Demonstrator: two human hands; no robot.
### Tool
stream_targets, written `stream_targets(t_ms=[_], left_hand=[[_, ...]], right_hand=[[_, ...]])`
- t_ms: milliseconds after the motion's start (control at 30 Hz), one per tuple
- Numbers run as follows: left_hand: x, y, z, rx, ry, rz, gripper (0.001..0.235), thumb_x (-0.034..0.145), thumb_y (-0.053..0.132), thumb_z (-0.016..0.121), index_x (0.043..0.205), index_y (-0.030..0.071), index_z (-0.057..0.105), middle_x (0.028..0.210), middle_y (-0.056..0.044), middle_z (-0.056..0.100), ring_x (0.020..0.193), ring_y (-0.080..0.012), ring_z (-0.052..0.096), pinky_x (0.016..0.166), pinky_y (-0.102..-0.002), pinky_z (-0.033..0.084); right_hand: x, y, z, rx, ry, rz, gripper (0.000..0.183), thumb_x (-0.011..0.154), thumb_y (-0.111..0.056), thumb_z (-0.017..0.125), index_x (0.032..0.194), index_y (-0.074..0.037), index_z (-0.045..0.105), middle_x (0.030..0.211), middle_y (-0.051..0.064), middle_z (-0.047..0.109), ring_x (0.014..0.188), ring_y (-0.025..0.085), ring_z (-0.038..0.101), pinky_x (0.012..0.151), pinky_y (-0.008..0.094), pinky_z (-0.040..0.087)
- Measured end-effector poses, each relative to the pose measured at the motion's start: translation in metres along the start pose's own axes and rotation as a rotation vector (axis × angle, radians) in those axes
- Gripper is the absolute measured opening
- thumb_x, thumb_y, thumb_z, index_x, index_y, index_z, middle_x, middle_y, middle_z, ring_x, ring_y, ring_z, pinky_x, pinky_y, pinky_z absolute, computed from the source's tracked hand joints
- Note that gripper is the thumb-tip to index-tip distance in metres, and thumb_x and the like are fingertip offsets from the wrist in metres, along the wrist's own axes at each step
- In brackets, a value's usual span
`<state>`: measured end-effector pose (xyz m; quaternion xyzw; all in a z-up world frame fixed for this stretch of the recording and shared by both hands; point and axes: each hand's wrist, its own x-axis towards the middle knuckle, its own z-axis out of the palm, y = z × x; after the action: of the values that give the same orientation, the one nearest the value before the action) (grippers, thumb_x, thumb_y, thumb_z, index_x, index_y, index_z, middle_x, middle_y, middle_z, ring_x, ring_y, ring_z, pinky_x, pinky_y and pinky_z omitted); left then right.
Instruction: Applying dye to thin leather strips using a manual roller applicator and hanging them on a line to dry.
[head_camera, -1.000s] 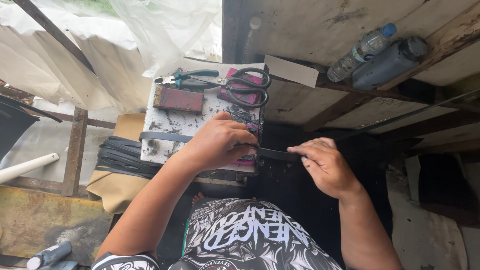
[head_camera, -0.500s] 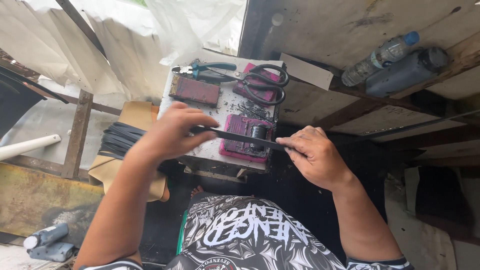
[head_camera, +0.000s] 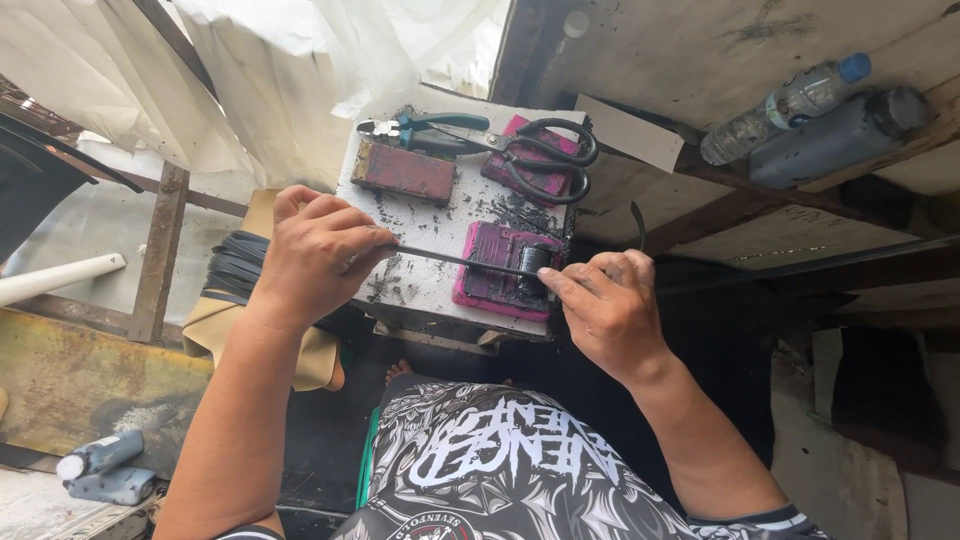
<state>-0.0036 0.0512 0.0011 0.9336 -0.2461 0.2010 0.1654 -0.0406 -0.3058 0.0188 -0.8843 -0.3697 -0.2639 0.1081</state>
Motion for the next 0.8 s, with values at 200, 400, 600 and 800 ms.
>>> stream_targets(t_ms=[200, 400, 600, 800], left_hand=[[0.012, 0.019, 0.007, -0.034, 0.003, 0.077, 0.011, 0.086, 0.023, 0.085, 0.092, 0.029, 0.078, 0.079, 0.013, 0.071, 0.093, -0.0087, 0.061, 0.104, -0.038, 0.033], [0.033, 0.047, 0.017, -0.088, -0.018, 0.139, 0.011, 0.083, 0.021, 0.086, 0.087, 0.027, 0.078, 0.074, 0.011, 0.071, 0.089, -0.0099, 0.06, 0.102, -0.04, 0.032], [0.051, 0.074, 0.03, -0.139, -0.01, 0.245, 0.011, 0.08, 0.021, 0.087, 0.083, 0.025, 0.077, 0.075, 0.009, 0.07, 0.087, -0.0116, 0.059, 0.099, -0.04, 0.034], [0.064, 0.099, 0.042, -0.194, -0.02, 0.328, 0.01, 0.08, 0.022, 0.086, 0.083, 0.025, 0.076, 0.074, 0.008, 0.068, 0.085, -0.0122, 0.058, 0.097, -0.041, 0.034]], right_hand=[[-0.018, 0.008, -0.014, -0.02, 0.014, 0.042, 0.029, 0.083, 0.003, 0.074, 0.103, -0.017, 0.08, 0.079, -0.001, 0.067, 0.086, 0.016, 0.052, 0.089, 0.038, 0.036], [-0.051, 0.018, -0.028, -0.04, 0.02, 0.137, 0.029, 0.085, 0.003, 0.072, 0.104, -0.017, 0.08, 0.081, -0.002, 0.067, 0.086, 0.017, 0.054, 0.089, 0.038, 0.037], [-0.078, 0.024, -0.045, -0.052, 0.054, 0.259, 0.023, 0.09, 0.002, 0.07, 0.1, -0.015, 0.081, 0.084, 0.0, 0.07, 0.087, 0.018, 0.058, 0.09, 0.037, 0.037], [-0.108, 0.034, -0.059, -0.063, 0.04, 0.356, 0.02, 0.093, 0.002, 0.068, 0.099, -0.014, 0.08, 0.085, 0.0, 0.071, 0.086, 0.018, 0.06, 0.09, 0.036, 0.039]])
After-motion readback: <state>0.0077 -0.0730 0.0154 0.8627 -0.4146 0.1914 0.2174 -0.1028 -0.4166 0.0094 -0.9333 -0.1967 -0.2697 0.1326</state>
